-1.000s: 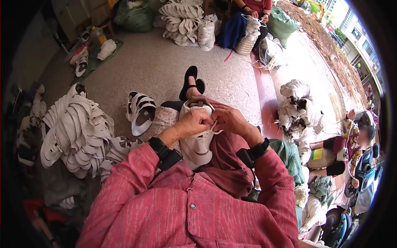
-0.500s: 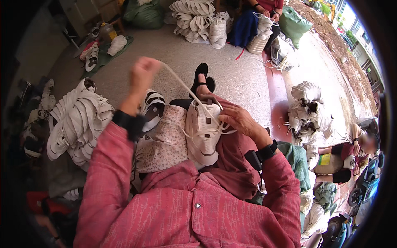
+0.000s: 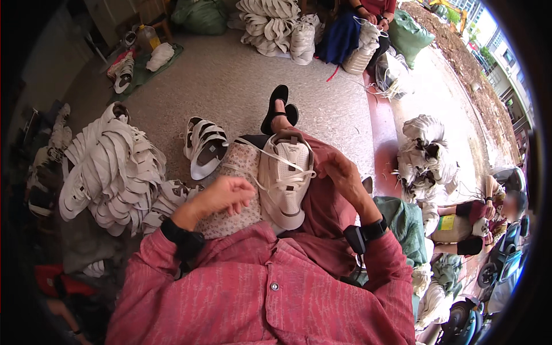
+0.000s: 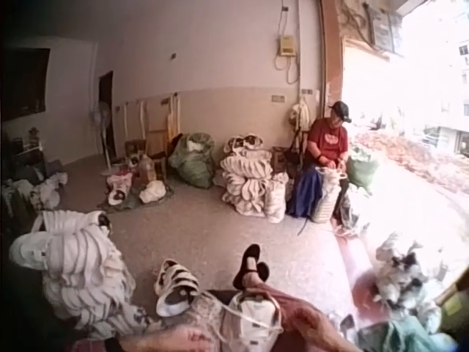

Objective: Thread laces through the eyelets of shoe uppers and tie them.

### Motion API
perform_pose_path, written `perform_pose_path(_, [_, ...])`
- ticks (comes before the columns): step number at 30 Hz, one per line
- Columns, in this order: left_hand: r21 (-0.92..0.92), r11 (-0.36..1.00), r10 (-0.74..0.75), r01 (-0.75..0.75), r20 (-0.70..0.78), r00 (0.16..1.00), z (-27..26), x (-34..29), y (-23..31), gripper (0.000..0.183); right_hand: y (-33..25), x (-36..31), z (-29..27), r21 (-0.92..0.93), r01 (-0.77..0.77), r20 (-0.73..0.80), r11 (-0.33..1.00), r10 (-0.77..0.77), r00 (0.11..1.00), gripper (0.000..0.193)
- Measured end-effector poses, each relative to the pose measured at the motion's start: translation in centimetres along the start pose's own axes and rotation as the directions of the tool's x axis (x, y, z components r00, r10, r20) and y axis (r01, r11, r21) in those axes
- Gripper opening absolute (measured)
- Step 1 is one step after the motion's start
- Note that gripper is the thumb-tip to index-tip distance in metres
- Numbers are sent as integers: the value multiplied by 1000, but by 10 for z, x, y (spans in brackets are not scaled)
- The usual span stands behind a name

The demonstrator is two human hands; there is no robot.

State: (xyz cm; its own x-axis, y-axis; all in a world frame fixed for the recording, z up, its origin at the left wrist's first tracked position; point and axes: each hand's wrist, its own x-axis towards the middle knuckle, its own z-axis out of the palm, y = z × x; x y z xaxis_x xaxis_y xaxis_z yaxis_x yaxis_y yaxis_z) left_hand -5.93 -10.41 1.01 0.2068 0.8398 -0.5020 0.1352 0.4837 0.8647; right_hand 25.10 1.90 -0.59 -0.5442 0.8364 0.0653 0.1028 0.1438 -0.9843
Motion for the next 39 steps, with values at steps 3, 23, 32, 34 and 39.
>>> perform_pose_path(3, [113,936,341,-333,-54,939,25,7,-15,22,-5,-1,2,-80,2,-70,997,-8,998,12])
perform_pose_path(23, [675,556,809,-484,-307,501,29,26,31,18,-2,72,60,-245,77,36,966,-71,997,13])
perform_pose_path(32, [-727,438,578,-529,-222,785,23,18,66,43,-57,29,53,546,85,-161,833,5,987,22])
perform_pose_path(34, [-673,408,576,-617,-334,746,-10,3,71,41,-68,7,22,527,205,-262,825,-72,962,21])
perform_pose_path(39, [-671,196,719,-715,-397,571,-106,-43,62,39,-54,-75,-76,509,470,-546,721,-151,824,21])
